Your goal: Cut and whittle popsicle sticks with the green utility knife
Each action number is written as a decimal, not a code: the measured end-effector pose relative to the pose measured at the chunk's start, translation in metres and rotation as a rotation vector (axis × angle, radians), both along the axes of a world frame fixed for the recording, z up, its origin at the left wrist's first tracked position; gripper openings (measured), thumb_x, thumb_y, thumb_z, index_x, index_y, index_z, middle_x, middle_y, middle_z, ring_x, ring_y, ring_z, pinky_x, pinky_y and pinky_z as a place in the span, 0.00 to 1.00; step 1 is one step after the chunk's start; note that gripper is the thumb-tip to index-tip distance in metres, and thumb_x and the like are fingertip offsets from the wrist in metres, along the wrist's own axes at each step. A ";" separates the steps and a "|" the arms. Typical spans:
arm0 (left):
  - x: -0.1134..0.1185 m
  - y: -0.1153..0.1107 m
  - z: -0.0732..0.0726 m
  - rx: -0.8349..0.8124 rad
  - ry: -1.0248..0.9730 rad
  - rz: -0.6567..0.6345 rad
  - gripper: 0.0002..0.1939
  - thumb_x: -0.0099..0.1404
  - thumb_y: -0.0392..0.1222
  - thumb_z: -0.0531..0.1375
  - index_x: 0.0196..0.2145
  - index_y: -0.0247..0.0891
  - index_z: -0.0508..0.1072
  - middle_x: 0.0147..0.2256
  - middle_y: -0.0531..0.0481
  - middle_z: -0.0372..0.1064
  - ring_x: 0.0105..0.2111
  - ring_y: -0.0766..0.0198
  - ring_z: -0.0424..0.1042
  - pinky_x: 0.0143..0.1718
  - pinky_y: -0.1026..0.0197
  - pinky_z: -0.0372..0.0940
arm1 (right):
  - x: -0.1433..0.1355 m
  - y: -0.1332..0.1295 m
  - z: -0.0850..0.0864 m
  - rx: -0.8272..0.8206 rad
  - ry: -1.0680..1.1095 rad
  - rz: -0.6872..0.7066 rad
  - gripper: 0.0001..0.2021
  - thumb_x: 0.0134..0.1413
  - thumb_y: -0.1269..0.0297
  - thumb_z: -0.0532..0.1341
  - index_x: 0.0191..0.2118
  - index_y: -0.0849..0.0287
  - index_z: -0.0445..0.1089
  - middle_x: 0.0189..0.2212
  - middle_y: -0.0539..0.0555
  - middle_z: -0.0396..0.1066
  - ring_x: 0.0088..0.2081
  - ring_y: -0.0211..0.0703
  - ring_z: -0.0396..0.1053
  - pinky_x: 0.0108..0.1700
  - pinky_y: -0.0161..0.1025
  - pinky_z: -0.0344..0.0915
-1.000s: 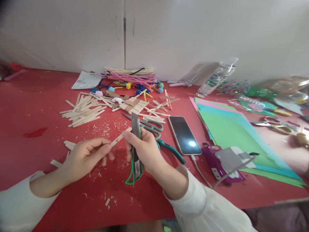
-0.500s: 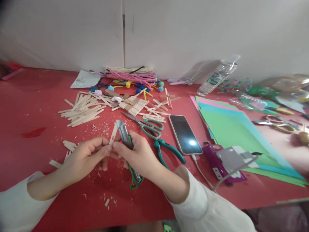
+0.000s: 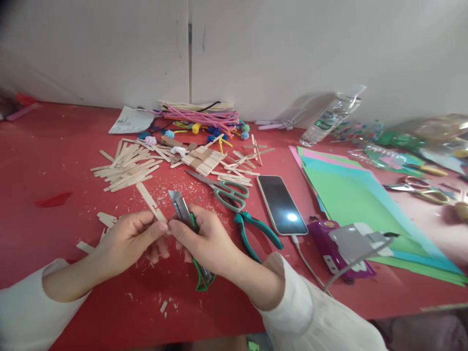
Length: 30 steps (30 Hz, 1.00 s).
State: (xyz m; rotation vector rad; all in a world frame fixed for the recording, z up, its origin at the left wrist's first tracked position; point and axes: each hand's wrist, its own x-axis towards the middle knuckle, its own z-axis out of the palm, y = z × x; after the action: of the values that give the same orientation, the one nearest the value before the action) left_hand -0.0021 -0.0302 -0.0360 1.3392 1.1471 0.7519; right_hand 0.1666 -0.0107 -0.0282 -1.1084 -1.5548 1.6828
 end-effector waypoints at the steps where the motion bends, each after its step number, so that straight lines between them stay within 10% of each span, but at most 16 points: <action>1: 0.000 0.000 0.000 0.010 0.008 0.001 0.18 0.64 0.55 0.55 0.25 0.38 0.67 0.20 0.52 0.72 0.17 0.69 0.69 0.18 0.68 0.64 | 0.000 0.000 0.000 0.007 -0.007 0.005 0.11 0.52 0.56 0.58 0.27 0.58 0.59 0.17 0.43 0.61 0.14 0.29 0.60 0.16 0.28 0.56; 13: -0.010 0.013 0.011 0.196 0.021 0.259 0.11 0.60 0.49 0.58 0.36 0.40 0.67 0.17 0.60 0.61 0.14 0.72 0.61 0.15 0.70 0.58 | 0.014 0.009 0.007 0.261 -0.321 0.075 0.06 0.51 0.66 0.57 0.25 0.57 0.60 0.16 0.43 0.58 0.17 0.32 0.59 0.19 0.31 0.55; 24: -0.013 0.016 0.002 0.214 0.273 0.046 0.10 0.62 0.46 0.56 0.29 0.38 0.72 0.21 0.54 0.70 0.21 0.68 0.69 0.23 0.68 0.63 | 0.026 0.017 0.010 0.421 -0.319 -0.235 0.06 0.56 0.60 0.57 0.34 0.57 0.61 0.19 0.43 0.59 0.17 0.32 0.60 0.20 0.32 0.57; 30: -0.012 0.015 0.004 0.311 0.323 0.233 0.11 0.64 0.46 0.55 0.27 0.39 0.68 0.20 0.55 0.70 0.17 0.70 0.66 0.21 0.69 0.62 | 0.020 0.004 0.008 0.199 -0.262 0.056 0.15 0.63 0.54 0.48 0.28 0.54 0.52 0.18 0.44 0.63 0.14 0.32 0.62 0.17 0.30 0.57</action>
State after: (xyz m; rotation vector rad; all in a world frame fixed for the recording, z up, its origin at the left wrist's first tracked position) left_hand -0.0139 -0.0149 -0.0320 1.6462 1.5067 0.9338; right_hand 0.1864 -0.0070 -0.0199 -1.2267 -1.8873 1.4229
